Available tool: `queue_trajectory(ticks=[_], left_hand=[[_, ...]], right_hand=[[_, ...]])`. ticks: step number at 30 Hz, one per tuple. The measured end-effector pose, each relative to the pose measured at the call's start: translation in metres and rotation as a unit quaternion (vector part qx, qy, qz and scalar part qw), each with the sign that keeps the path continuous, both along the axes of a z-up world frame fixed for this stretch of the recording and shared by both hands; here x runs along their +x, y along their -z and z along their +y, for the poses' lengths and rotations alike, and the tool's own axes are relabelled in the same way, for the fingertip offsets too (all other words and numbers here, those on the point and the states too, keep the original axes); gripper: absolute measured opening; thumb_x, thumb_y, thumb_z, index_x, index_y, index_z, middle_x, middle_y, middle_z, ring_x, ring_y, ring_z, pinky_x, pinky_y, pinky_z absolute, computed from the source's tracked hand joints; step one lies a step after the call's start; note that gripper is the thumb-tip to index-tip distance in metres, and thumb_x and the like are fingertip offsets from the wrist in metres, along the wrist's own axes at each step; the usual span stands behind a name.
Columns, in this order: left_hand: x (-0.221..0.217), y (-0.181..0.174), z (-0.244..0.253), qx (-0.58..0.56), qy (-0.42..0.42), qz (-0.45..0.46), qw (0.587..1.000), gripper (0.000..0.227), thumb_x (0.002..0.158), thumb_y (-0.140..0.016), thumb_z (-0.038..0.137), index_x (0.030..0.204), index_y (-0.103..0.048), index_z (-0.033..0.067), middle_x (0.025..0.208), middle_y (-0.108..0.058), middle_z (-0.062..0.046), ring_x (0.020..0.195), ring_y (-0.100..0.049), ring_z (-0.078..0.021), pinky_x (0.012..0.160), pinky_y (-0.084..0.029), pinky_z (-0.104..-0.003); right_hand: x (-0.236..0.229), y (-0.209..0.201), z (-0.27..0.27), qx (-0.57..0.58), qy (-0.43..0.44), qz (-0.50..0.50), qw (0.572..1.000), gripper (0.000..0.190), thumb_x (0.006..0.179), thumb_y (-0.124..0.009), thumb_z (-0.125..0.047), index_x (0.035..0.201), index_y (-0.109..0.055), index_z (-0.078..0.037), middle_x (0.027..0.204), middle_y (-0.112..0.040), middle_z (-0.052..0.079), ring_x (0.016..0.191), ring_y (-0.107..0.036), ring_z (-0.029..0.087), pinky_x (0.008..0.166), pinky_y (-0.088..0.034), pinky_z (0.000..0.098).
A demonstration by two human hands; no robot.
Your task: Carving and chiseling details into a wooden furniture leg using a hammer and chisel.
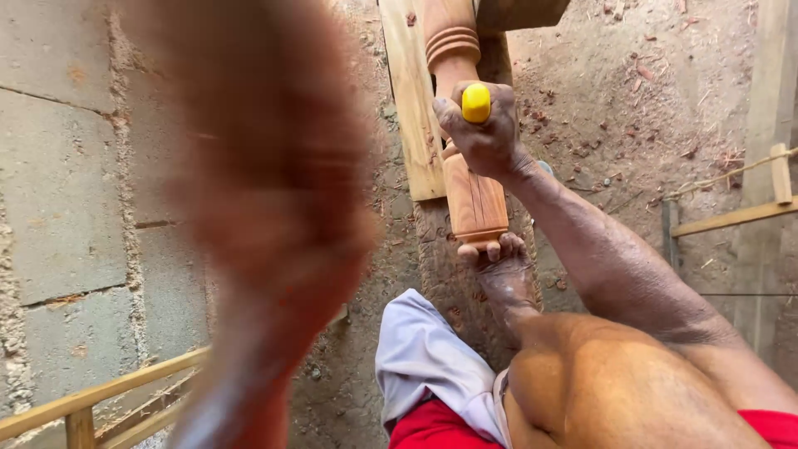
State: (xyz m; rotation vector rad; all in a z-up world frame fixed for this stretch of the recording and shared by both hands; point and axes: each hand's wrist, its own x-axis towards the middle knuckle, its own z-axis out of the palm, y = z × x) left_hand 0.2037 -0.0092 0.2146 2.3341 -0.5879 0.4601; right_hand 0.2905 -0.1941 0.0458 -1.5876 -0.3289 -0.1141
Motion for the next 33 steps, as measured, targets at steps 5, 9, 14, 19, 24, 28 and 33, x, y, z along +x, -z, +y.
queue_trajectory(ticks=[5, 9, 14, 19, 24, 28, 33], left_hand=[[0.013, 0.020, -0.013, 0.233, 0.004, 0.250, 0.940, 0.057, 0.109, -0.052, 0.027, 0.161, -0.029, 0.0245, 0.067, -0.062, -0.010, 0.039, -0.045, -0.0101, 0.031, -0.048, -0.023], [0.001, 0.031, -0.010, 0.133, 0.031, 0.141, 0.981, 0.052, 0.120, -0.048, 0.026, 0.167, -0.026, 0.0235, 0.073, -0.059, -0.003, 0.052, -0.047, -0.0077, 0.045, -0.047, -0.023], [0.015, 0.031, -0.013, 0.167, 0.010, 0.141, 0.976, 0.052, 0.119, -0.050, 0.027, 0.165, -0.025, 0.0230, 0.070, -0.060, -0.002, 0.046, -0.044, -0.0097, 0.040, -0.044, -0.025], [0.000, 0.025, -0.006, -0.011, 0.020, 0.123, 0.992, 0.055, 0.119, -0.048, 0.028, 0.166, -0.020, 0.0245, 0.079, -0.062, -0.003, 0.057, -0.048, -0.0076, 0.046, -0.046, -0.023], [-0.068, 0.035, 0.011, -0.103, -0.062, 0.178, 0.977, 0.054, 0.115, -0.049, 0.023, 0.164, -0.026, 0.0212, 0.112, -0.059, 0.001, 0.054, -0.053, -0.0026, 0.047, -0.050, -0.023], [-0.111, 0.069, 0.015, -0.157, -0.090, 0.212, 0.960, 0.059, 0.111, -0.057, 0.021, 0.164, -0.032, 0.0170, 0.082, -0.069, -0.001, 0.062, -0.056, -0.0046, 0.050, -0.049, -0.024], [-0.119, 0.070, 0.010, -0.148, -0.125, 0.260, 0.946, 0.060, 0.107, -0.062, 0.019, 0.161, -0.037, 0.0124, 0.083, -0.069, -0.004, 0.063, -0.059, -0.0072, 0.052, -0.050, -0.029]], right_hand=[[0.018, 0.018, -0.008, -0.031, 0.004, -0.026, 0.999, 0.032, 0.099, -0.066, -0.008, 0.069, -0.055, -0.005, 0.061, -0.057, 0.000, 0.052, -0.056, 0.011, 0.049, -0.049, 0.0286], [0.005, 0.068, -0.016, -0.101, -0.022, 0.015, 0.995, 0.031, 0.102, -0.068, -0.011, 0.075, -0.058, -0.002, 0.066, -0.058, 0.006, 0.052, -0.054, 0.015, 0.050, -0.046, 0.0308], [-0.015, 0.049, -0.019, -0.124, -0.062, -0.079, 0.987, 0.031, 0.101, -0.070, -0.013, 0.075, -0.056, -0.003, 0.068, -0.057, 0.007, 0.054, -0.054, 0.017, 0.053, -0.046, 0.0330], [-0.075, 0.046, -0.024, -0.129, -0.124, -0.183, 0.967, 0.032, 0.098, -0.072, -0.014, 0.073, -0.052, -0.006, 0.068, -0.055, 0.005, 0.057, -0.055, 0.019, 0.056, -0.048, 0.0355], [-0.099, 0.043, -0.029, -0.128, -0.174, -0.316, 0.924, 0.034, 0.094, -0.073, -0.015, 0.071, -0.049, -0.010, 0.068, -0.053, 0.003, 0.059, -0.056, 0.020, 0.060, -0.050, 0.0380], [-0.130, 0.054, -0.032, -0.130, -0.208, -0.404, 0.881, 0.037, 0.092, -0.075, -0.015, 0.069, -0.046, -0.012, 0.068, -0.051, 0.002, 0.061, -0.056, 0.022, 0.063, -0.051, 0.0400], [-0.070, 0.033, -0.036, -0.069, -0.196, -0.391, 0.897, 0.028, 0.093, -0.072, -0.013, 0.071, -0.054, -0.014, 0.066, -0.056, 0.000, 0.059, -0.058, 0.020, 0.058, -0.051, 0.0382]])
